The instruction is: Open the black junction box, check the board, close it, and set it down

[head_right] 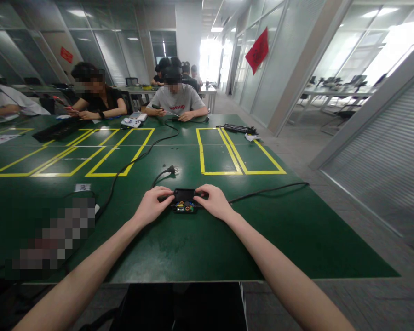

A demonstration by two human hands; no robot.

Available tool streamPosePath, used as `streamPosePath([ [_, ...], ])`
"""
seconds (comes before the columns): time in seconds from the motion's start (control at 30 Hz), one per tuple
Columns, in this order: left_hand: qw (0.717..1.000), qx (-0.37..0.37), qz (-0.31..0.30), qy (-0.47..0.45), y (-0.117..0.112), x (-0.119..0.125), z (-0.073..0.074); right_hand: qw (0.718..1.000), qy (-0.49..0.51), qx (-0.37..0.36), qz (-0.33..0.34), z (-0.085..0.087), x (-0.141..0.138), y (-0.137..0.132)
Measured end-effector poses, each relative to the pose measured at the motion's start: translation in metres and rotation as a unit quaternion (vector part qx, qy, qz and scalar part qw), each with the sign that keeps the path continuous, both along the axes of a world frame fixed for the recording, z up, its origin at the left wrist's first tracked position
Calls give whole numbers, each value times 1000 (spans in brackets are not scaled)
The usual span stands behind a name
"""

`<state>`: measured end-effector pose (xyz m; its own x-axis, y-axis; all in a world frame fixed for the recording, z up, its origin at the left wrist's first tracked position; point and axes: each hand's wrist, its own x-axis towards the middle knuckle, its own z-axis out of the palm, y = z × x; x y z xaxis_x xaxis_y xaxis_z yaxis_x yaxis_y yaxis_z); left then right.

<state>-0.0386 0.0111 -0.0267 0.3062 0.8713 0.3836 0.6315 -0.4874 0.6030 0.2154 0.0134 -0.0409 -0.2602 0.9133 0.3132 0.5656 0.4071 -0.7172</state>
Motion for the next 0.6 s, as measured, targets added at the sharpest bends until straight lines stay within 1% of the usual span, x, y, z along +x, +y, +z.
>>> streamPosePath([
  [0.1,997,-48,7,-64,-1,1,2,989,123,-87,-3,0,-1,0],
  [0.2,990,-80,4,-114,-3,2,2,970,205,-128,3,-1,-2,0],
  [0.3,978,-122,-5,-172,-3,4,1,961,228,-157,6,0,-3,0],
  [0.4,962,-166,-14,-215,-2,6,-1,957,232,-172,8,2,-2,-2],
  [0.6,955,-176,-18,-237,-2,6,-2,953,244,-178,7,4,-2,-2],
])
